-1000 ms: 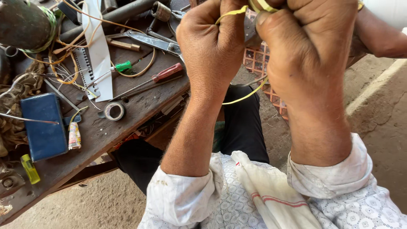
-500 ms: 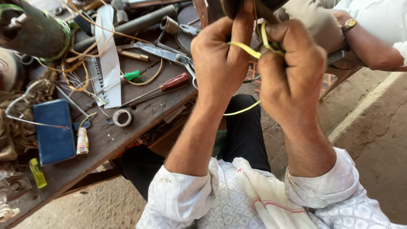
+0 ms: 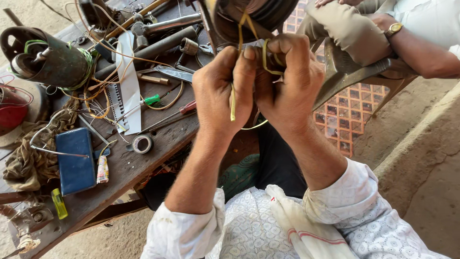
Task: The person threads a flat yellow strap through a metal cylinder mounted on a workbench, pulling it through the open end by hand. They pull the strap taut, cut it with scissors, tie knots in the ends, and finally use a screwdriver on the cylinder assembly.
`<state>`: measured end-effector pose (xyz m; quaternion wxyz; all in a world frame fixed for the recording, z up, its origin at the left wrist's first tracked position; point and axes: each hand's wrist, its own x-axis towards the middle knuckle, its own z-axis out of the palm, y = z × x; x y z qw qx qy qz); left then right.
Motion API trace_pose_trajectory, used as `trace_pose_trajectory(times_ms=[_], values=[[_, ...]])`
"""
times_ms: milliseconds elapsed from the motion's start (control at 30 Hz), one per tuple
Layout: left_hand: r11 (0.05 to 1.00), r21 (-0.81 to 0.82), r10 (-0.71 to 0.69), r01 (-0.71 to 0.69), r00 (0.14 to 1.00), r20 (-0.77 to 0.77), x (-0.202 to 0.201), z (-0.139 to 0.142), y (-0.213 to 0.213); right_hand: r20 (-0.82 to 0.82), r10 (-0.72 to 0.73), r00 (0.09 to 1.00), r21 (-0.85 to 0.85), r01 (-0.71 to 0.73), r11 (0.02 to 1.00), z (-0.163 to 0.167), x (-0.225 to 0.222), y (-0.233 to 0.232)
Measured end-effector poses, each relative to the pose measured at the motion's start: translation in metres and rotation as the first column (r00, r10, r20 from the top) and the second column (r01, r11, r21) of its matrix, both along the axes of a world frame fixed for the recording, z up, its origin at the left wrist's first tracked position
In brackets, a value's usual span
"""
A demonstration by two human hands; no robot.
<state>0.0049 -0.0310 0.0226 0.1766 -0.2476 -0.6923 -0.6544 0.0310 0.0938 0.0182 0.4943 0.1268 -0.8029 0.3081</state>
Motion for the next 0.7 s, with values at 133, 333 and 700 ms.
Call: trace_pose_trajectory(times_ms=[133,333,700], values=[[0.999,-0.030,-0.013,0.013,1.000,0.009,0.001,0.002,-0.002,0.051,0.013,0.999,0.028,-0.014,0.999,0.003,0.004,0.002],[0.995,-0.093,0.028,-0.026,1.000,0.015,0.000,0.002,-0.002,0.187,0.031,0.982,0.150,-0.060,0.987,0.014,0.011,0.014],[0.997,-0.077,-0.017,0.022,0.998,0.061,0.006,0.004,-0.003,0.213,-0.033,0.976,0.380,-0.052,0.924,0.033,0.012,0.028]])
